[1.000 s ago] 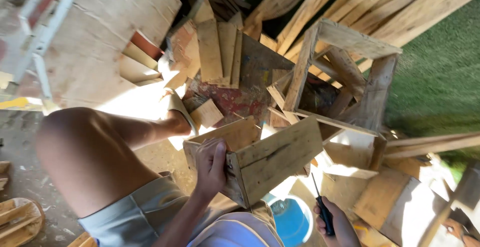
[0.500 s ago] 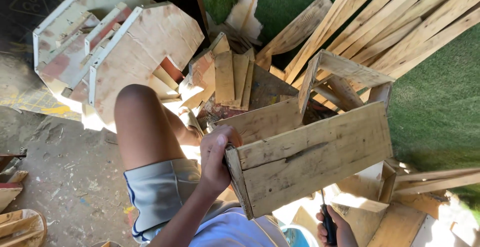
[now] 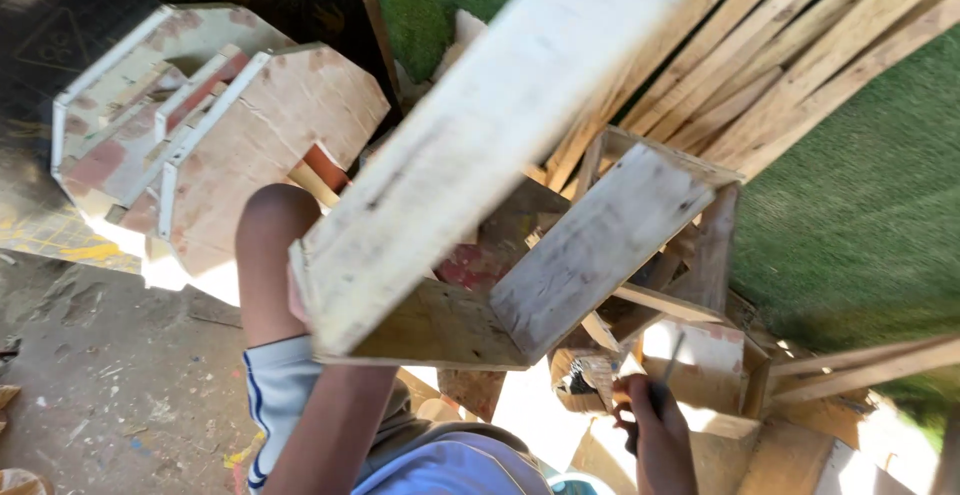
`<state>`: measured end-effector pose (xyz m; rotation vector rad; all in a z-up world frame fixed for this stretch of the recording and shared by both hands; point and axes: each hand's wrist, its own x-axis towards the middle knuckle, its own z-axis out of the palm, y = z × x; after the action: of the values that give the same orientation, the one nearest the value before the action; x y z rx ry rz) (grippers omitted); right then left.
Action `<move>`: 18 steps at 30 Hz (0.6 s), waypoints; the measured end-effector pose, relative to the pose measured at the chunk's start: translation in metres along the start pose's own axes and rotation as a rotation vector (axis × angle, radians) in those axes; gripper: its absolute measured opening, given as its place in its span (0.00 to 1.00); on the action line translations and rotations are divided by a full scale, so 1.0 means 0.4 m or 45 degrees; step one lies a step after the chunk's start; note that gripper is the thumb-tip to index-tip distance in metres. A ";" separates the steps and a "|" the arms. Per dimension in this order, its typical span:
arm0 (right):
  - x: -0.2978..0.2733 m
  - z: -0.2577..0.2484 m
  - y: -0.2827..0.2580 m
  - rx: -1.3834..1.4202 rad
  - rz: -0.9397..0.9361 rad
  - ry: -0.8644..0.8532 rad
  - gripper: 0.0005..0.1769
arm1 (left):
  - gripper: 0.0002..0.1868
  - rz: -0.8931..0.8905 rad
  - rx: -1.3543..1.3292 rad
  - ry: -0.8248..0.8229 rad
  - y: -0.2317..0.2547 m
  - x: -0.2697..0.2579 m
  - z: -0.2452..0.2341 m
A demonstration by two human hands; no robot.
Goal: Disassembling wooden crates using a screwdriver to pry slats apart
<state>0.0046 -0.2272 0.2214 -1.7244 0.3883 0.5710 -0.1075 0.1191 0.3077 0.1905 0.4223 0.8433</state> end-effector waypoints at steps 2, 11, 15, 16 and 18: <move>-0.027 0.030 -0.043 0.106 -0.052 -0.105 0.11 | 0.13 0.010 -0.020 -0.212 -0.009 0.017 -0.047; -0.103 0.086 -0.062 0.681 -0.199 -0.614 0.13 | 0.19 -0.146 -0.295 -0.849 -0.051 0.042 -0.217; -0.146 0.107 -0.096 0.602 -0.324 -0.636 0.12 | 0.13 -0.233 -0.253 -0.511 -0.054 0.001 -0.240; -0.151 0.104 -0.091 0.601 -0.323 -0.625 0.12 | 0.13 -0.243 -0.254 -0.508 -0.044 -0.017 -0.209; -0.147 0.104 -0.088 0.549 -0.393 -0.621 0.15 | 0.20 -0.231 -0.076 0.047 -0.025 -0.042 -0.142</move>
<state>-0.0314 -0.1813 0.2763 -1.1519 -0.1000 0.6059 -0.1353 0.0998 0.2579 0.0795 0.4416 0.6807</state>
